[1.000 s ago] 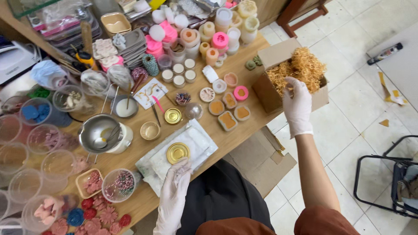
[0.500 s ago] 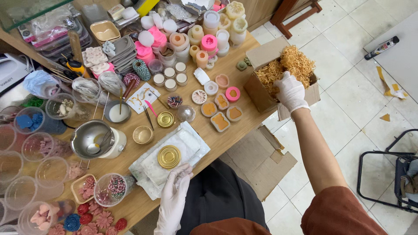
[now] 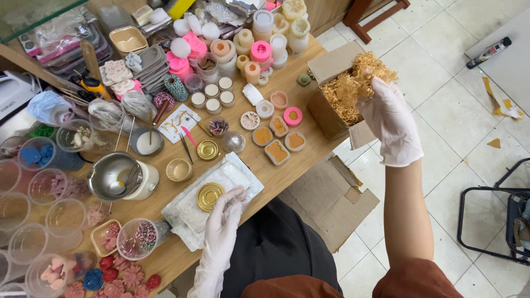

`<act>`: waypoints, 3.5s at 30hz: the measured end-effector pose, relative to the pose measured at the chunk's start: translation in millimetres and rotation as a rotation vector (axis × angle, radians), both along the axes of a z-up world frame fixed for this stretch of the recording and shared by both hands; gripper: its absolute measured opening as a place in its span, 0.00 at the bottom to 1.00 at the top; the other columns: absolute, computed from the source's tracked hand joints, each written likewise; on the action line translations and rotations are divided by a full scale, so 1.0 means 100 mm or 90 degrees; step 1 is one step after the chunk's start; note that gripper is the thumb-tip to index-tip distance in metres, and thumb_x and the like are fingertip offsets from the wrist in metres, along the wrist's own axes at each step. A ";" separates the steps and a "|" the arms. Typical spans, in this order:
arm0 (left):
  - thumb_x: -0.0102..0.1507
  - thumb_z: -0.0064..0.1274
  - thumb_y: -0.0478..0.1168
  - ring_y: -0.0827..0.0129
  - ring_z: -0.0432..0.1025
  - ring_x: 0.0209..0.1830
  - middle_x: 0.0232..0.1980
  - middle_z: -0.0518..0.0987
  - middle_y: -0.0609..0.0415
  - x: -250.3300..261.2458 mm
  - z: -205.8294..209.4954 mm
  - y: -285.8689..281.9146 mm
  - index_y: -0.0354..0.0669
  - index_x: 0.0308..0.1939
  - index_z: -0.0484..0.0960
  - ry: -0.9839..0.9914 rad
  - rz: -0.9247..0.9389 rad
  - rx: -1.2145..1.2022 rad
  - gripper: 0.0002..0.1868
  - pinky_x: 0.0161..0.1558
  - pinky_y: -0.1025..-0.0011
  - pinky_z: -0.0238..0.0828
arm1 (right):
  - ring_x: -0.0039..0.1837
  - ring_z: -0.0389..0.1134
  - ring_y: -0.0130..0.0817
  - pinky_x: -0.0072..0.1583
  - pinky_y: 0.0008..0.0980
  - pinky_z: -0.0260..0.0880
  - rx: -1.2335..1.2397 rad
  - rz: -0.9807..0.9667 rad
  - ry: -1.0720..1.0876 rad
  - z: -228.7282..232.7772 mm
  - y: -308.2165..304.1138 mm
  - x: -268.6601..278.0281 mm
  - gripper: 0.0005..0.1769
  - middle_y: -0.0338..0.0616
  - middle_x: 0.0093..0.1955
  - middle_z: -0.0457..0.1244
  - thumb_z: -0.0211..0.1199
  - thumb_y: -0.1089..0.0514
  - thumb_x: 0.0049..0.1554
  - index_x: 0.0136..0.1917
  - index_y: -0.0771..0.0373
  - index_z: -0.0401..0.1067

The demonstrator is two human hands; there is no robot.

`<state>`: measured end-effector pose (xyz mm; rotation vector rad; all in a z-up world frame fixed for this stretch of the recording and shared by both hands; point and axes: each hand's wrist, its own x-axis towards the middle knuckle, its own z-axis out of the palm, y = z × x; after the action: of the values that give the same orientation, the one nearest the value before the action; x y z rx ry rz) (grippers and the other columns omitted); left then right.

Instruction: The person, wearing gloves, decorates a finished candle by hand. They place a circular decorative plate onto the candle surface, then use a string to tie a charm around the candle. Finally, they pick up a piece of wood wool from a box and place it into a tin.

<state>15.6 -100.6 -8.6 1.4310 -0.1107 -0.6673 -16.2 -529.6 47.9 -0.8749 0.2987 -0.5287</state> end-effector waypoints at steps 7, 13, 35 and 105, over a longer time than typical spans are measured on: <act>0.69 0.43 0.47 0.58 0.73 0.64 0.70 0.71 0.47 0.15 0.39 -0.30 0.44 0.74 0.62 0.121 0.000 -0.143 0.30 0.63 0.61 0.72 | 0.52 0.72 0.43 0.50 0.34 0.78 0.379 0.289 -0.037 0.12 1.29 0.10 0.20 0.59 0.58 0.66 0.62 0.57 0.67 0.67 0.69 0.65; 0.67 0.46 0.52 0.57 0.68 0.67 0.72 0.67 0.52 0.37 0.51 -0.50 0.50 0.77 0.56 0.319 -0.055 -0.595 0.36 0.61 0.47 0.71 | 0.55 0.72 0.43 0.52 0.39 0.78 0.358 0.419 0.063 -0.22 1.78 0.17 0.23 0.56 0.61 0.67 0.59 0.54 0.65 0.69 0.67 0.65; 0.67 0.49 0.32 0.64 0.78 0.49 0.54 0.79 0.49 0.30 0.18 -0.35 0.37 0.62 0.67 0.173 0.119 -0.222 0.20 0.50 0.65 0.79 | 0.52 0.70 0.24 0.55 0.27 0.70 -0.195 0.323 0.266 0.00 1.95 0.00 0.16 0.39 0.53 0.69 0.67 0.68 0.56 0.58 0.65 0.75; 0.74 0.36 0.45 0.44 0.59 0.77 0.78 0.61 0.38 0.15 0.33 0.15 0.52 0.83 0.44 0.146 0.146 -0.568 0.34 0.74 0.55 0.59 | 0.58 0.74 0.35 0.57 0.32 0.75 -0.838 0.174 0.091 0.04 3.35 -0.14 0.14 0.44 0.58 0.70 0.68 0.68 0.57 0.57 0.62 0.77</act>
<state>30.4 -85.9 24.8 0.4953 -0.0503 -0.4879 -29.8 -195.0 51.8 -2.1974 -0.0956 -0.3653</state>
